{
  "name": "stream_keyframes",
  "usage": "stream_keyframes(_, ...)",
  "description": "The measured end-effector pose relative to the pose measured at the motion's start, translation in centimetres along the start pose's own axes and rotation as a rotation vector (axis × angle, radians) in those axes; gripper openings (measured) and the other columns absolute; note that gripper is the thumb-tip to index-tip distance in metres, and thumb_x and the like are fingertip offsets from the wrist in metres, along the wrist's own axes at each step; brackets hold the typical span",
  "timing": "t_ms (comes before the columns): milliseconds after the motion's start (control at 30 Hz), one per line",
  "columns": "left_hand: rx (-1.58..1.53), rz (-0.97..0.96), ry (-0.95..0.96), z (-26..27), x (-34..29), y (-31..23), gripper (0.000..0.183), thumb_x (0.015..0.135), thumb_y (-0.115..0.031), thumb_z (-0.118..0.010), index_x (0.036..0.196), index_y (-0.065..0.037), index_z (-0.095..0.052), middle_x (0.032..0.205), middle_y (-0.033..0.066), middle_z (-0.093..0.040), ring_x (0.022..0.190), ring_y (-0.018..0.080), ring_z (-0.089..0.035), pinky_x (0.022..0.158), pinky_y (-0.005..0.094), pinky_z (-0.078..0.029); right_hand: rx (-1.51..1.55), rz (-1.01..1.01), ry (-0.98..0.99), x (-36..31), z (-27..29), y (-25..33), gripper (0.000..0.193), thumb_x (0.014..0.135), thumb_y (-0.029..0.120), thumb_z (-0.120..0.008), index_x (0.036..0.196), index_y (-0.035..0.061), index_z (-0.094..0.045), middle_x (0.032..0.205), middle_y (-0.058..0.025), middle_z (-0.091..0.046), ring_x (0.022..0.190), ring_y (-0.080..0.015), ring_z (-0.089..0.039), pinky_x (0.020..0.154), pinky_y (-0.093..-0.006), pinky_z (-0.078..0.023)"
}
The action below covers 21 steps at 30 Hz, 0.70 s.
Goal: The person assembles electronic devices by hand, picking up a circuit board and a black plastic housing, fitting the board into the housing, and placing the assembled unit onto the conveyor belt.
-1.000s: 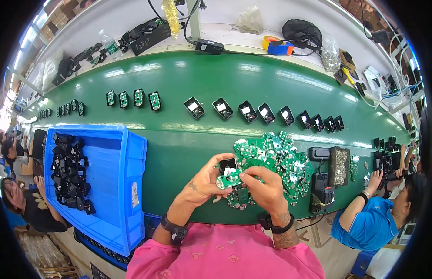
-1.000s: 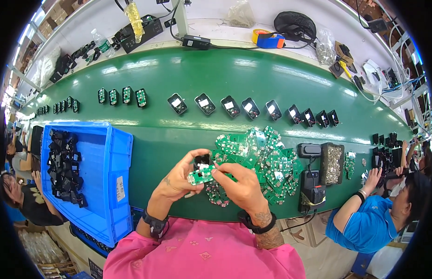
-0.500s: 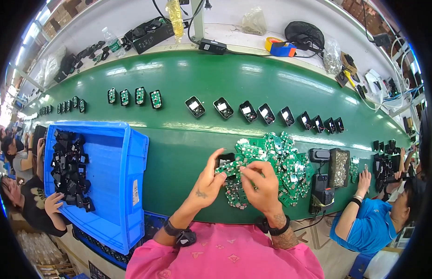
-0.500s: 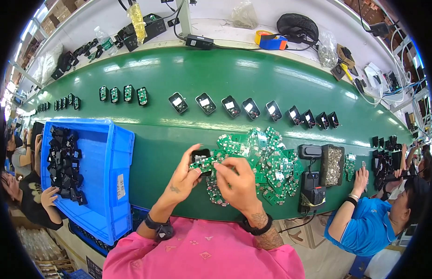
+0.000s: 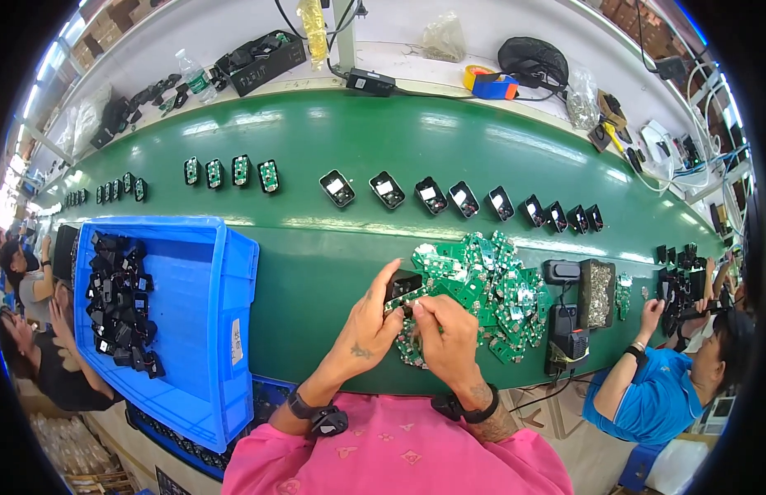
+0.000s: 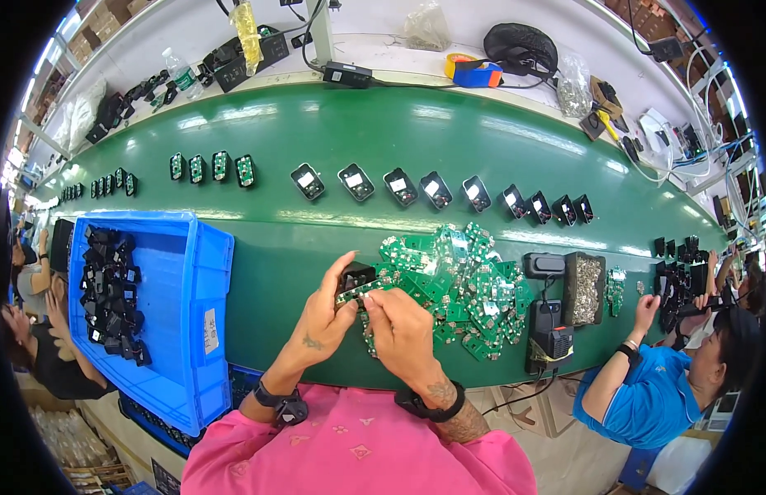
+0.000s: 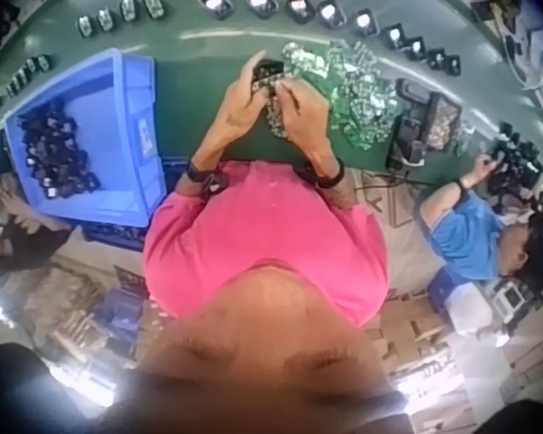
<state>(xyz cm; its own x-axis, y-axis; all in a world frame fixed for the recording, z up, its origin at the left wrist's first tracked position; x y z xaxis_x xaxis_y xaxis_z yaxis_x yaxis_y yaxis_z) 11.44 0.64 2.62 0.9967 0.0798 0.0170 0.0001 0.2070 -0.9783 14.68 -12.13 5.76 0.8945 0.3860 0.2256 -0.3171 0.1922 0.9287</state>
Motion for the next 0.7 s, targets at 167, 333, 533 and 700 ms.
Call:
stream_keyframes(167, -0.085, -0.01, 0.037, 0.7, 0.2, -0.6, 0.067, 0.088, 0.005, -0.053, 0.151, -0.003, -0.033, 0.12, 0.014, -0.061, 0.105, 0.016, -0.06, 0.093, 0.0272, -0.047, -0.251, 0.159, 0.065, 0.6, 0.7, 2.2, 0.005, 0.086, 0.003, -0.066, 0.088, -0.0017, -0.066, 0.072, -0.0137, -0.063, 0.058, -0.0271, -0.062, 0.05, -0.0355, -0.047)
stream_keyframes(333, 0.031, 0.019, 0.086, 1.0, -0.1, -2.6, 0.071, 0.083, 0.006, -0.055, 0.151, -0.006, -0.038, 0.119, 0.0118, -0.061, 0.09, 0.0126, -0.059, 0.077, 0.025, -0.049, -0.181, 0.084, 0.265, 1.1, 0.0, 2.0, 0.005, 0.084, 0.005, -0.067, 0.083, 0.0002, -0.067, 0.072, -0.0122, -0.065, 0.058, -0.0281, -0.063, 0.053, -0.0371, -0.048)
stream_keyframes(533, 0.154, -0.036, 0.17, 0.8, -0.1, -3.9, 0.073, 0.084, -0.001, -0.058, 0.152, -0.01, -0.035, 0.115, 0.0212, -0.059, 0.094, 0.0377, -0.061, 0.087, 0.0392, -0.05, -0.153, 0.052, 0.301, 1.0, 0.0, 1.8, 0.007, 0.083, 0.006, -0.067, 0.08, 0.0003, -0.067, 0.069, -0.0117, -0.063, 0.056, -0.0276, -0.062, 0.051, -0.0366, -0.047)
stream_keyframes(700, 0.177, -0.141, 0.147, 0.9, -0.3, -4.0, 0.074, 0.08, 0.003, -0.059, 0.151, -0.01, -0.04, 0.113, 0.0145, -0.062, 0.068, 0.0175, -0.054, 0.065, 0.028, -0.047, -0.123, -0.001, 0.34, 0.9, -0.1, 1.4, 0.008, 0.083, 0.007, -0.067, 0.079, -0.0002, -0.066, 0.068, -0.0123, -0.063, 0.056, -0.0277, -0.061, 0.051, -0.0366, -0.047)
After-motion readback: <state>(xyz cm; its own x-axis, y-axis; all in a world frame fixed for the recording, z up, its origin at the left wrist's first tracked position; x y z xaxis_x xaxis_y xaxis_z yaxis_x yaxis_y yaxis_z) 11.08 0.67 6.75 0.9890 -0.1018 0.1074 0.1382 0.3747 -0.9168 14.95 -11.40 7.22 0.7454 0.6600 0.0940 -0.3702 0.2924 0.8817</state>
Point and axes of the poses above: each hand's wrist, its own x-axis towards the middle knuckle, its own z-axis out of the back of the hand, y = z × x, the point moved 9 cm from there along x, towards the middle knuckle
